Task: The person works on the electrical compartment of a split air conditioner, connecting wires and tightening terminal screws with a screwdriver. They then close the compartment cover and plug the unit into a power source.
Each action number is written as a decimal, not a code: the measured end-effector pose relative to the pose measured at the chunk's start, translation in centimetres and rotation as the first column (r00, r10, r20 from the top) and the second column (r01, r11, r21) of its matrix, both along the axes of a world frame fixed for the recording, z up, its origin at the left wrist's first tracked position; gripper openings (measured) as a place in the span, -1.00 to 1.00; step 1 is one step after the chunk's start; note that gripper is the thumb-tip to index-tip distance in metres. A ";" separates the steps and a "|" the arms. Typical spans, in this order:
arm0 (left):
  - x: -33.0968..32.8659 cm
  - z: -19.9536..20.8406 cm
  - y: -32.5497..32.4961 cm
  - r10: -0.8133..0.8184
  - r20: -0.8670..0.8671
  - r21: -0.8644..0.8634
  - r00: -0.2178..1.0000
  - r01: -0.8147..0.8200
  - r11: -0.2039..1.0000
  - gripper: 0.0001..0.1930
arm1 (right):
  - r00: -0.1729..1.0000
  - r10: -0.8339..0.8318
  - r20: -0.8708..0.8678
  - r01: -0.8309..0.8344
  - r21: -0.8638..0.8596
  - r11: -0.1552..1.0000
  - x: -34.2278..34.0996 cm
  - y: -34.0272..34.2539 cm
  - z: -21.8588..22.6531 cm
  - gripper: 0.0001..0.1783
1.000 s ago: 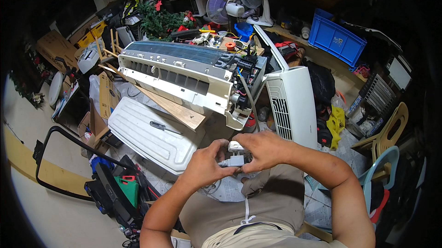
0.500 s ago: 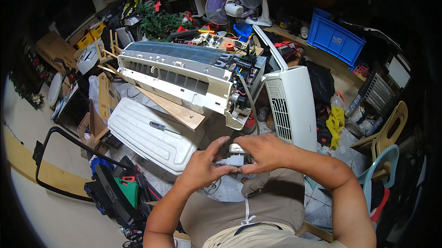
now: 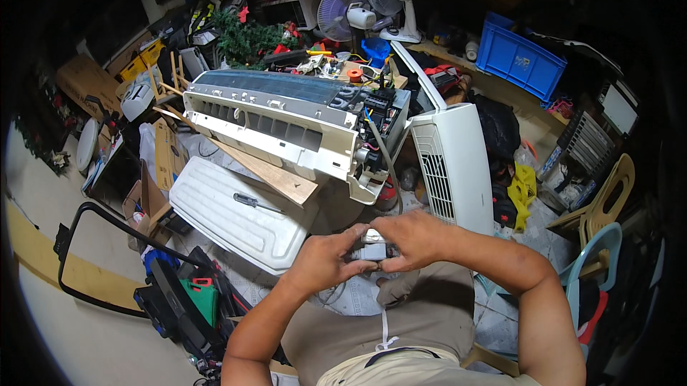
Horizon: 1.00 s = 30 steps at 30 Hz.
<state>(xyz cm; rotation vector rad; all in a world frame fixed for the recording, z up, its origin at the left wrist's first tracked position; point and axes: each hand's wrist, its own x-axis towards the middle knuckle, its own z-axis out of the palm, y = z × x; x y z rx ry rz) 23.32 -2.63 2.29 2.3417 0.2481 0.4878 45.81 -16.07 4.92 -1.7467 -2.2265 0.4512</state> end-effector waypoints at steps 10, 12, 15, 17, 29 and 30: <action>2.3 -2.5 -0.6 -0.072 0.043 0.111 0.996 0.067 0.992 -0.21 | 0.999 -0.030 0.019 0.033 -0.157 0.987 2.1 -0.8 -1.1 -0.30; 3.1 -2.7 -0.2 -0.057 0.112 0.085 0.992 0.047 0.995 -0.22 | 0.996 -0.051 -0.074 0.046 -0.063 0.997 2.9 -0.8 -1.8 -0.21; 3.7 -3.0 -0.3 0.058 0.168 -0.094 0.984 -0.043 0.995 -0.23 | 0.975 -0.049 -0.216 0.041 -0.039 0.998 4.9 -0.6 -3.9 -0.06; 4.0 -3.5 -0.1 0.136 0.133 -0.288 0.982 -0.093 0.953 -0.24 | 0.954 0.003 -0.300 -0.014 -0.034 0.999 7.1 -0.5 -5.7 -0.02; 3.9 -17.8 0.2 0.137 -0.202 -0.724 0.970 -0.242 0.646 -0.57 | 0.604 -0.549 -0.577 0.056 -0.657 0.752 19.4 -2.8 -12.7 -0.55; 4.4 -19.8 0.1 0.162 -0.193 -0.670 0.968 -0.250 0.699 -0.65 | 0.660 -0.558 -0.502 0.084 -0.690 0.719 20.2 -2.3 -13.6 -0.52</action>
